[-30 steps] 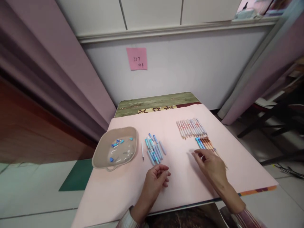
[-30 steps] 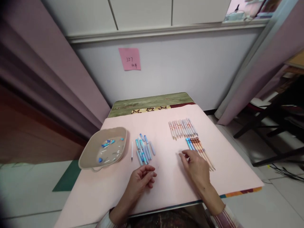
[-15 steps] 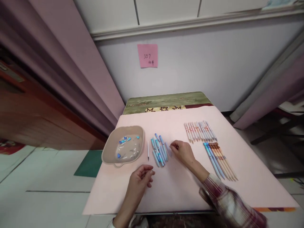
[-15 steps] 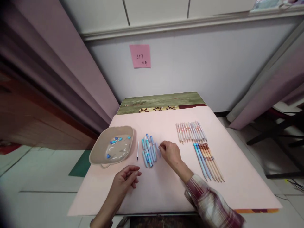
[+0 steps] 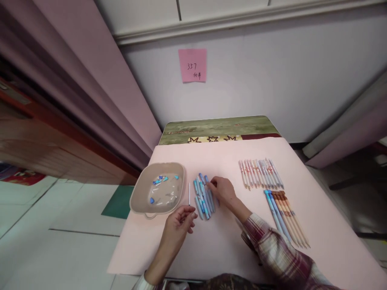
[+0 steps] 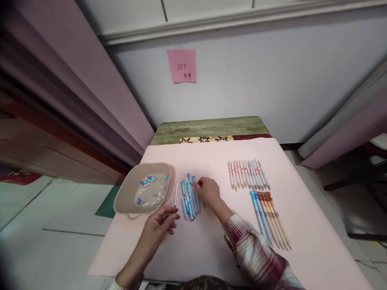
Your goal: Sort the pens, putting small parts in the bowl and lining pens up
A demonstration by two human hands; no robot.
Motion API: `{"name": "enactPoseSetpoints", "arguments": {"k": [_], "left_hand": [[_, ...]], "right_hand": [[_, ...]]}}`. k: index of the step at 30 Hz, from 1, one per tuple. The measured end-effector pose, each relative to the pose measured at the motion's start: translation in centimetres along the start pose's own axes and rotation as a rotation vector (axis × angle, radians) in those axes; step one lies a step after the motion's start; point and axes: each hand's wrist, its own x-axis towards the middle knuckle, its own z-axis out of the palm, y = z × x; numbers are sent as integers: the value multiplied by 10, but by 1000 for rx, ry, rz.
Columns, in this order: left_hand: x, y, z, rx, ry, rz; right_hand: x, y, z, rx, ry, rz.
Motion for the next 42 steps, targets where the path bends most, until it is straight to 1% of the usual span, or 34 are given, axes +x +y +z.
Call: {"name": "enactPoseSetpoints", "arguments": {"k": [2, 4, 6, 8, 10, 12, 14, 16, 19, 21, 22, 25, 28, 30, 31, 34, 38, 40, 42], "left_hand": [[3, 8, 2, -11, 2, 9], [7, 18, 0, -22, 23, 23], [13, 30, -8, -26, 73, 53], [22, 43, -24, -20, 164, 97], [33, 55, -44, -9, 280, 147], [43, 64, -65, 4, 382, 220], [50, 70, -83, 14, 459, 274], [52, 71, -97, 28, 516, 291], [52, 65, -112, 66, 572, 281], [52, 60, -121, 139, 602, 264], [54, 58, -124, 209, 614, 251], [64, 56, -133, 560, 637, 246], [79, 61, -136, 918, 606, 357], [89, 65, -136, 1048, 550, 412], [93, 66, -135, 1083, 518, 416], [103, 63, -130, 1138, 412, 372], [108, 51, -116, 1085, 220, 348], [106, 47, -110, 1037, 187, 357], [103, 47, -107, 1034, 191, 362]], "right_hand": [[0, 9, -4, 161, 13, 6], [-4, 19, -9, 297, 12, 52], [-11, 26, -13, 333, -19, 93], [-20, 29, -14, 261, -63, 89], [-28, 28, -13, 121, -97, 50], [-33, 25, -10, -27, -109, 8], [-35, 22, -8, -131, -111, -16], [-34, 22, -6, -162, -114, -21], [-32, 26, -5, -90, -130, -15], [-33, 30, -5, -16, -127, -12], [-34, 33, -5, 20, -119, -15], [-41, 38, -4, 138, -85, -20], [-47, 43, -3, 321, -80, 36], [-51, 45, -2, 448, -80, 84], [-52, 46, -2, 498, -73, 99], [-54, 46, 0, 557, -12, 87], [-55, 45, 2, 482, 84, 18], [-53, 47, 3, 460, 85, 9], [-52, 50, 4, 462, 68, 15]]}}
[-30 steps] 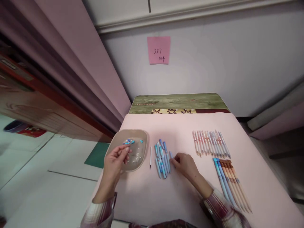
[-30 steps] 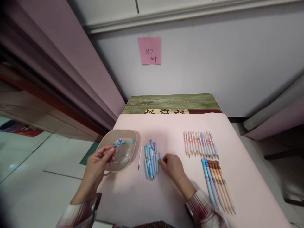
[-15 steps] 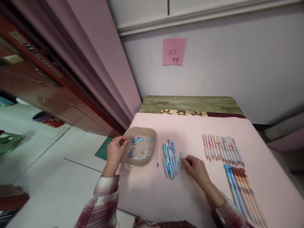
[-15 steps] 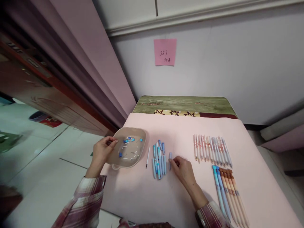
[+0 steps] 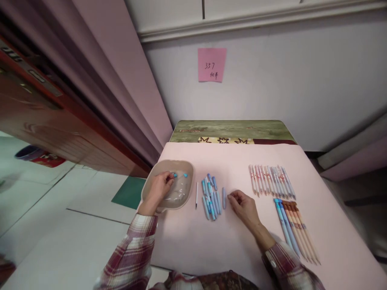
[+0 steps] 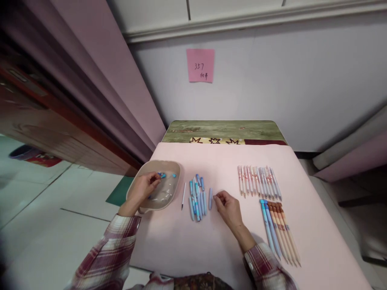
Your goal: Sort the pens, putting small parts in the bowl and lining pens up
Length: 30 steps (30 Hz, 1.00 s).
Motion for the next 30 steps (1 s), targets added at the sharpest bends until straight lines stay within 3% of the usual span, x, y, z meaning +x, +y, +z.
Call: {"name": "enactPoseSetpoints", "arguments": {"k": [5, 10, 12, 15, 17, 20, 25, 30], "left_hand": [[-12, 1, -14, 113, 17, -31], [-26, 3, -19, 56, 127, -34], [-34, 11, -19, 24, 164, -45], [-55, 36, -17, -47, 179, -11], [-74, 56, -7, -117, 127, 87], [-98, 80, 25, -102, -59, 232], [-98, 89, 85, 338, -29, 216], [-81, 91, 102, 529, -17, 112]], "right_hand": [[-3, -3, 1, -33, 6, -10], [-2, -49, 25, -306, -158, -186], [3, -68, 35, -442, -206, -202], [13, -79, 37, -517, -167, -119], [18, -73, 29, -527, -121, -54], [18, -56, 13, -528, -69, -11], [3, -39, -1, -523, -34, 6], [-8, -34, -5, -481, -37, -1]]}}
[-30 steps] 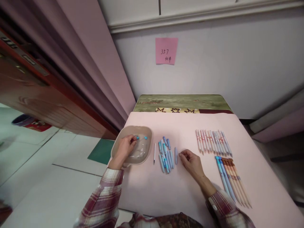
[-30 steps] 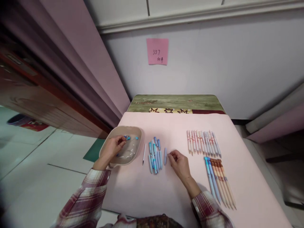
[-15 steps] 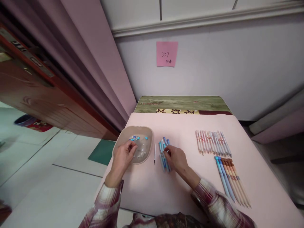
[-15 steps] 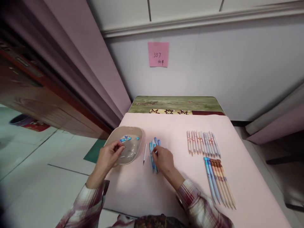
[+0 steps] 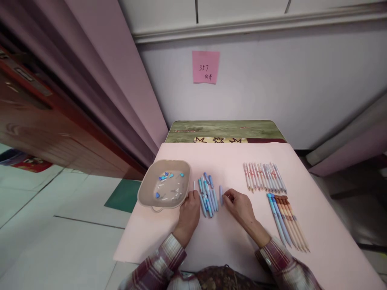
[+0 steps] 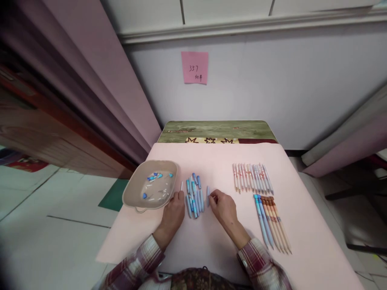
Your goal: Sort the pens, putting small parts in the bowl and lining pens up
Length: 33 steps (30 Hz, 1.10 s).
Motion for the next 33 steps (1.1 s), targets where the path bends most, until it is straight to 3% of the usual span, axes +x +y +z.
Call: {"name": "enactPoseSetpoints", "arguments": {"k": [6, 11, 20, 33], "left_hand": [[6, 4, -1, 22, -20, -56], [8, 7, 0, -10, -40, -103], [0, 3, 3, -178, -55, -114], [4, 3, 6, -325, -61, -122]], "right_hand": [[0, 0, -1, 16, -5, -26], [-1, -19, 2, -22, -67, -71], [3, -54, 24, -336, -189, -48], [8, -38, 14, -340, -104, 31]]}}
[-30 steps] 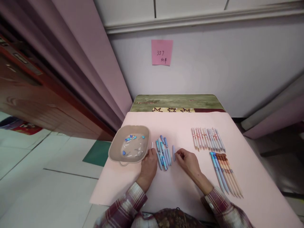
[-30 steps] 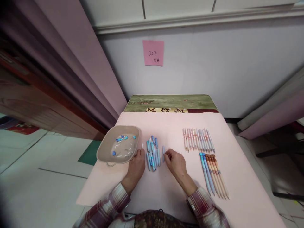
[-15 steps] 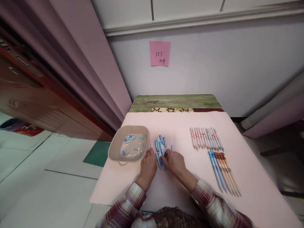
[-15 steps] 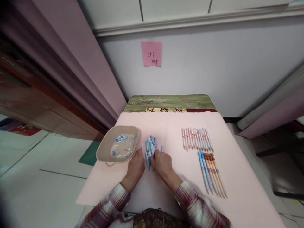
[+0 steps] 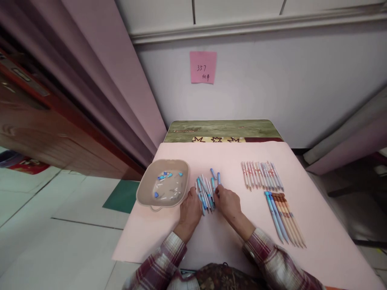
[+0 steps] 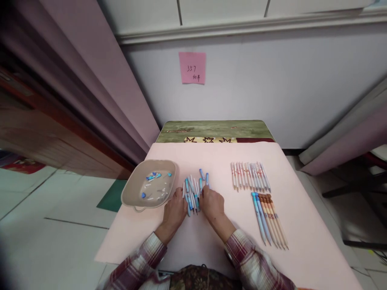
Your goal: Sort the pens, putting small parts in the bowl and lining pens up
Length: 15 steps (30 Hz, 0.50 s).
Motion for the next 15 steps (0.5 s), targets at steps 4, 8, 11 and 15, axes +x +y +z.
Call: {"name": "enactPoseSetpoints", "arguments": {"k": [4, 8, 11, 15], "left_hand": [[0, -3, 1, -33, 20, 11], [-1, -3, 3, -50, 33, 13], [-1, -4, 4, -70, 39, 6], [-2, -7, 4, -104, 67, 4]], "right_hand": [[0, 10, -3, 111, 16, -4], [12, 9, -8, 78, 61, 25], [28, -1, -11, -1, 27, 40], [44, -9, -11, -3, -2, 58]]}}
